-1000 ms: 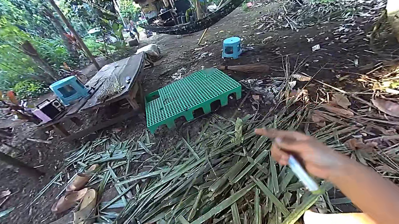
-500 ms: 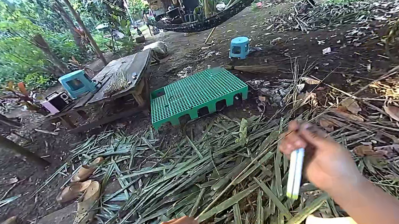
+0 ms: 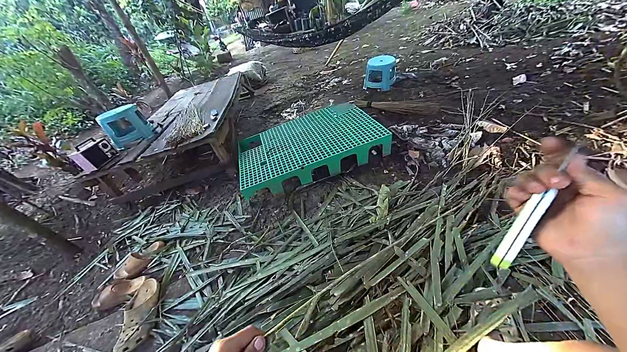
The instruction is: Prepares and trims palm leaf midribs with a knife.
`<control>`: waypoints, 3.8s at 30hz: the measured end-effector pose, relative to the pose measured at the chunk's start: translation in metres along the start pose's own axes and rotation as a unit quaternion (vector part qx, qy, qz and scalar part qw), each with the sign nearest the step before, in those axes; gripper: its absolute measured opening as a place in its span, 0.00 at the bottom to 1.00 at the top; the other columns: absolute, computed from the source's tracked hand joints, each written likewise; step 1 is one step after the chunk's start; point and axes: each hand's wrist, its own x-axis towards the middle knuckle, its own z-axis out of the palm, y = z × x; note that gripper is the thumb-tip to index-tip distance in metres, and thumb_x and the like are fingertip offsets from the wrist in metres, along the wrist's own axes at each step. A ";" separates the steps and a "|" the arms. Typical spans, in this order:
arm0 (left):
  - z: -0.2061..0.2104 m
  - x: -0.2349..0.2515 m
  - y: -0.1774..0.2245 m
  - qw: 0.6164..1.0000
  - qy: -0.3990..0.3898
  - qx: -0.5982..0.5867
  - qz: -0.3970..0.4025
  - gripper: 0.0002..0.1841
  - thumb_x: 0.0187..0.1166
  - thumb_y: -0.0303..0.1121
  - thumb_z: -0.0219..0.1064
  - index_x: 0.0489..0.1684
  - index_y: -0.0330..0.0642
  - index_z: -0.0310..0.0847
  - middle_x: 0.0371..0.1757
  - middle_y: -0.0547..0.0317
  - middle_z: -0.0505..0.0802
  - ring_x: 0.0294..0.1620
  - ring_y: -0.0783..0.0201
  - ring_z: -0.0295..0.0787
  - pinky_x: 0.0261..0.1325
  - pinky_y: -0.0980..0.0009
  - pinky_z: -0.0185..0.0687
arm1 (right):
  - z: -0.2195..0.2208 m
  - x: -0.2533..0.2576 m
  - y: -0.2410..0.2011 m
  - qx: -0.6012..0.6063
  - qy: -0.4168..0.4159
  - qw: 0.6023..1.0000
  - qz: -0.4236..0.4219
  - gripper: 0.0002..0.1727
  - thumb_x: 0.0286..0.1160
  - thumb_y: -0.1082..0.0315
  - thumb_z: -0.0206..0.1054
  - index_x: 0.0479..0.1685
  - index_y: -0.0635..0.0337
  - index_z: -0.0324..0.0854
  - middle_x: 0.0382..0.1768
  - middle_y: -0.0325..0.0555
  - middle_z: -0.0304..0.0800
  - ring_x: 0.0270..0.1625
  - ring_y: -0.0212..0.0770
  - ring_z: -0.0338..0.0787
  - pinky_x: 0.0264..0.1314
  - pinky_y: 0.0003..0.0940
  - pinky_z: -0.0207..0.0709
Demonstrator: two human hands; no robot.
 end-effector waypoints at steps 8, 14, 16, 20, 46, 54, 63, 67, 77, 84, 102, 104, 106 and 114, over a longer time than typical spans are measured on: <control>0.070 0.014 0.062 0.994 0.048 0.004 0.096 0.16 0.89 0.33 0.55 0.36 0.33 0.87 0.19 0.69 0.82 0.20 0.87 0.73 0.27 0.88 0.70 | 0.075 -0.117 0.049 -0.027 -0.406 0.871 0.275 0.29 0.88 0.65 0.51 0.88 0.57 0.59 0.21 0.19 0.78 0.22 0.18 0.79 0.27 0.16 0.77; 0.089 0.014 0.084 0.992 0.075 -0.008 0.102 0.15 0.88 0.31 0.56 0.31 0.33 0.85 0.17 0.68 0.78 0.18 0.83 0.70 0.24 0.84 0.66 | 0.087 -0.147 0.062 -0.056 -0.422 0.848 0.315 0.20 0.88 0.69 0.51 0.74 0.61 0.73 0.21 0.18 0.75 0.20 0.16 0.73 0.24 0.14 0.69; 0.089 0.012 0.089 0.989 0.091 0.017 0.113 0.16 0.88 0.31 0.57 0.33 0.33 0.86 0.17 0.65 0.79 0.17 0.81 0.71 0.24 0.83 0.67 | 0.087 -0.146 0.060 -0.065 -0.411 0.858 0.301 0.20 0.87 0.70 0.52 0.74 0.62 0.75 0.21 0.17 0.76 0.20 0.16 0.73 0.24 0.14 0.69; 0.085 0.008 0.090 0.985 0.113 0.046 0.122 0.16 0.89 0.31 0.56 0.34 0.32 0.86 0.16 0.63 0.79 0.16 0.80 0.70 0.23 0.83 0.66 | 0.081 -0.128 0.050 -0.042 -0.348 0.905 0.240 0.21 0.88 0.68 0.52 0.74 0.56 0.79 0.20 0.17 0.77 0.19 0.15 0.74 0.22 0.14 0.71; 0.055 -0.004 0.080 0.993 -0.024 -0.119 0.004 0.16 0.91 0.30 0.49 0.32 0.46 0.81 0.19 0.82 0.73 0.17 0.88 0.60 0.22 0.86 0.56 | 0.053 -0.063 0.026 0.001 -0.273 0.946 0.176 0.19 0.88 0.67 0.53 0.71 0.55 0.82 0.13 0.21 0.76 0.14 0.19 0.75 0.20 0.14 0.73; 0.041 -0.006 0.072 0.998 0.018 0.062 0.018 0.17 0.90 0.32 0.52 0.33 0.35 0.84 0.16 0.69 0.75 0.17 0.77 0.67 0.24 0.75 0.64 | 0.033 -0.031 0.009 -0.005 -0.098 0.988 0.118 0.25 0.92 0.68 0.31 0.71 0.55 0.74 0.11 0.24 0.72 0.10 0.21 0.72 0.16 0.16 0.71; 0.067 0.011 0.096 0.951 0.189 0.202 0.136 0.14 0.88 0.36 0.58 0.47 0.39 0.89 0.31 0.57 0.91 0.25 0.65 0.85 0.30 0.65 0.82 | 0.067 -0.097 0.045 -0.012 -0.273 0.949 0.157 0.21 0.89 0.68 0.50 0.76 0.58 0.77 0.16 0.18 0.76 0.17 0.17 0.75 0.23 0.15 0.73; 0.079 0.020 0.095 0.929 0.237 0.210 0.190 0.12 0.86 0.36 0.60 0.41 0.42 0.90 0.28 0.61 0.91 0.23 0.72 0.82 0.28 0.76 0.78 | 0.076 -0.117 0.051 0.023 -0.330 0.920 0.209 0.22 0.89 0.66 0.54 0.78 0.59 0.75 0.18 0.18 0.76 0.19 0.17 0.76 0.24 0.14 0.73; 0.059 0.002 0.093 0.963 0.190 0.112 0.154 0.12 0.85 0.30 0.62 0.37 0.31 0.88 0.22 0.61 0.86 0.21 0.84 0.74 0.27 0.88 0.69 | 0.055 -0.070 0.031 -0.001 -0.208 0.969 0.135 0.21 0.90 0.68 0.45 0.70 0.57 0.79 0.13 0.22 0.75 0.14 0.20 0.74 0.20 0.16 0.73; 0.058 -0.001 0.090 0.976 0.154 0.093 0.126 0.12 0.85 0.29 0.61 0.37 0.30 0.88 0.20 0.63 0.84 0.20 0.85 0.71 0.25 0.87 0.66 | 0.058 -0.076 0.029 0.008 -0.261 0.954 0.144 0.20 0.91 0.66 0.50 0.75 0.58 0.77 0.14 0.21 0.75 0.16 0.19 0.75 0.22 0.15 0.73; 0.076 0.006 0.106 0.967 0.159 0.117 0.159 0.10 0.84 0.32 0.64 0.42 0.35 0.90 0.26 0.59 0.91 0.23 0.77 0.83 0.30 0.83 0.79 | 0.080 -0.130 0.053 -0.026 -0.368 0.908 0.198 0.21 0.90 0.62 0.55 0.76 0.57 0.77 0.19 0.15 0.75 0.19 0.14 0.73 0.23 0.12 0.69; 0.080 0.005 0.108 0.961 0.175 0.126 0.171 0.11 0.83 0.31 0.64 0.35 0.35 0.90 0.21 0.59 0.89 0.21 0.78 0.81 0.28 0.85 0.76 | 0.081 -0.133 0.052 -0.022 -0.381 0.903 0.198 0.22 0.89 0.61 0.56 0.77 0.59 0.77 0.20 0.16 0.76 0.20 0.14 0.72 0.23 0.12 0.69; 0.079 0.003 0.111 0.961 0.169 0.130 0.178 0.11 0.83 0.30 0.63 0.34 0.34 0.89 0.20 0.58 0.88 0.21 0.77 0.80 0.29 0.85 0.75 | 0.081 -0.130 0.050 -0.015 -0.372 0.907 0.196 0.21 0.89 0.60 0.57 0.76 0.58 0.78 0.20 0.17 0.77 0.20 0.14 0.73 0.24 0.12 0.70; 0.056 -0.016 0.096 0.970 0.149 0.137 0.132 0.14 0.85 0.30 0.61 0.35 0.29 0.89 0.21 0.56 0.88 0.21 0.78 0.80 0.28 0.82 0.75 | 0.055 -0.065 0.025 -0.015 -0.185 0.974 0.128 0.21 0.90 0.68 0.42 0.69 0.55 0.79 0.12 0.23 0.75 0.13 0.20 0.74 0.19 0.16 0.72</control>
